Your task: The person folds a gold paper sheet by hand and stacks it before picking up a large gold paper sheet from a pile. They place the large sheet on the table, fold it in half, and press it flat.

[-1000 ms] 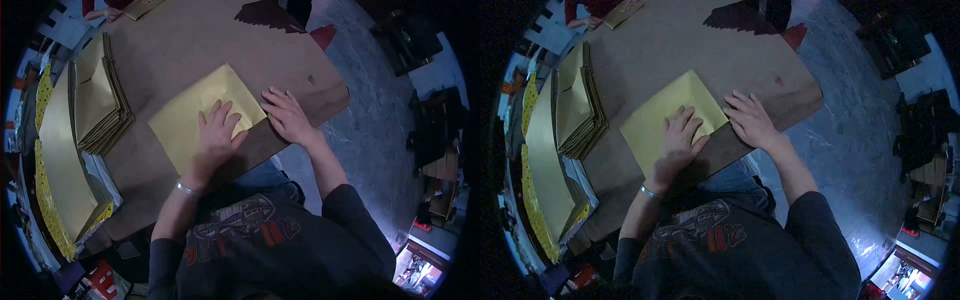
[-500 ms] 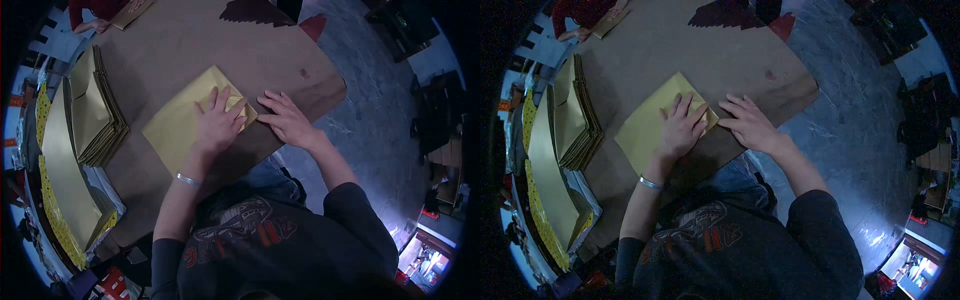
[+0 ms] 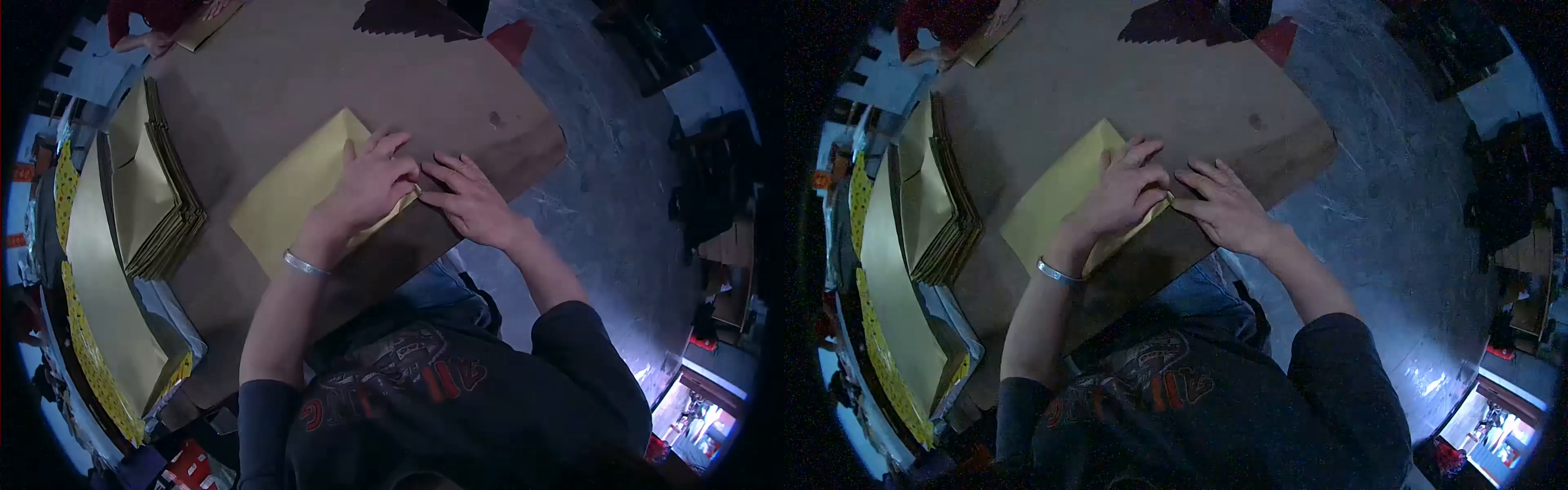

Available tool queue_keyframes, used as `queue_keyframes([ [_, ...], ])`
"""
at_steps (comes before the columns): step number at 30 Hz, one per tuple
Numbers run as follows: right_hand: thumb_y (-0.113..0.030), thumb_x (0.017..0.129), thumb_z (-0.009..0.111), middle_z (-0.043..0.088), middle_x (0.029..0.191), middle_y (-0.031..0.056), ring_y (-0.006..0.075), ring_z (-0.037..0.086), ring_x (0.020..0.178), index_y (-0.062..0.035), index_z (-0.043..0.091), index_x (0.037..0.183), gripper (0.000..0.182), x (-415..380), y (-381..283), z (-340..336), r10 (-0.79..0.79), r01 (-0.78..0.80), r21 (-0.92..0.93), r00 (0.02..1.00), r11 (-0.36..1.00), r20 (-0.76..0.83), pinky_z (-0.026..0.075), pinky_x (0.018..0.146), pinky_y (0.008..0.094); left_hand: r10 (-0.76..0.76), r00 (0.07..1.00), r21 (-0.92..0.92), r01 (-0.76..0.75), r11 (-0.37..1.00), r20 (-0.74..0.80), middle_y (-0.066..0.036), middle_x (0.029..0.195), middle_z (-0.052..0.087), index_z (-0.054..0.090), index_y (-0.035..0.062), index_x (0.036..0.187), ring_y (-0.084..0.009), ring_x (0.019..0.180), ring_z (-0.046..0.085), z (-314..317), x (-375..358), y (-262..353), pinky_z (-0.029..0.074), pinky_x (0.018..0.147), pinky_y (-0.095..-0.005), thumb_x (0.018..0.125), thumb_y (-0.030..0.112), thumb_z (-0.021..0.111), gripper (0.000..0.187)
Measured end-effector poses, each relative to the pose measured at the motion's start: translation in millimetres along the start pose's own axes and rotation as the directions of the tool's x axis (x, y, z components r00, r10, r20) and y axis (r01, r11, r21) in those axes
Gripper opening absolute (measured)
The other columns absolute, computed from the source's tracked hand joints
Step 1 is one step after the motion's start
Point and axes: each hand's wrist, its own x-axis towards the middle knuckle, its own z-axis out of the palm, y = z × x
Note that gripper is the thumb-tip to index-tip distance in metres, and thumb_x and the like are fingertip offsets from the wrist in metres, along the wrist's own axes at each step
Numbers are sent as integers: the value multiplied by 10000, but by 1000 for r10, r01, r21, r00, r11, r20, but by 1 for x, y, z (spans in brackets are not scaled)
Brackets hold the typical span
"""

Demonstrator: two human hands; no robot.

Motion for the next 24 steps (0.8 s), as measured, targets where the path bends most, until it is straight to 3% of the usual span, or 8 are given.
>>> queue_keyframes([
  [9, -102, 850, 621, 483, 1380, 146, 358, 379, 1369, -159, 682, 1160, 321, 1, -4, -6, -15, 15, -10, 1000, 1000, -6, 296, 1128, 571, 34, 994, 68, -41, 997, 100, -106, 1500, 378, 630, 122, 935, -357, 1459, 219, -2, 12, 1, 187, 1103, -700, 923, 253, 548, 155],
  [13, -93, 835, 634, 498, 1374, 146, 352, 402, 1356, -146, 692, 1121, 296, 2, -4, -6, -13, 13, -4, 1000, 1000, -14, 305, 1123, 576, 66, 997, 75, -69, 995, 34, -120, 1493, 381, 635, 117, 931, -363, 1451, 225, 5, 12, -3, 207, 1095, -691, 924, 242, 564, 143],
  [14, -93, 835, 634, 498, 1374, 146, 352, 402, 1356, -146, 692, 1121, 296, 1, -4, -6, -12, 12, -3, 1000, 1000, -13, 305, 1123, 576, 74, 997, 91, -76, 993, 27, -122, 1499, 390, 598, 117, 937, -397, 1439, 257, 5, 11, -3, 220, 1087, -653, 928, 222, 573, 108],
  [20, -41, 813, 632, 556, 1299, 141, 340, 453, 1316, -139, 670, 1137, 341, -4, 3, 4, -12, 20, 68, 992, 998, -123, 327, 1112, 564, 73, 997, 76, -72, 995, -13, -131, 1468, 411, 648, 111, 954, -364, 1437, 256, 9, 9, -2, 229, 1084, -680, 918, 234, 584, 144],
  [24, -92, 842, 616, 533, 1300, 137, 337, 432, 1315, -126, 647, 1177, 338, 5, -15, 0, 9, -13, -88, 999, 996, -43, 320, 1099, 589, 95, 993, 75, -89, 993, -73, -138, 1462, 419, 647, 107, 945, -374, 1421, 291, 13, 8, -4, 236, 1086, -681, 906, 230, 605, 136],
])
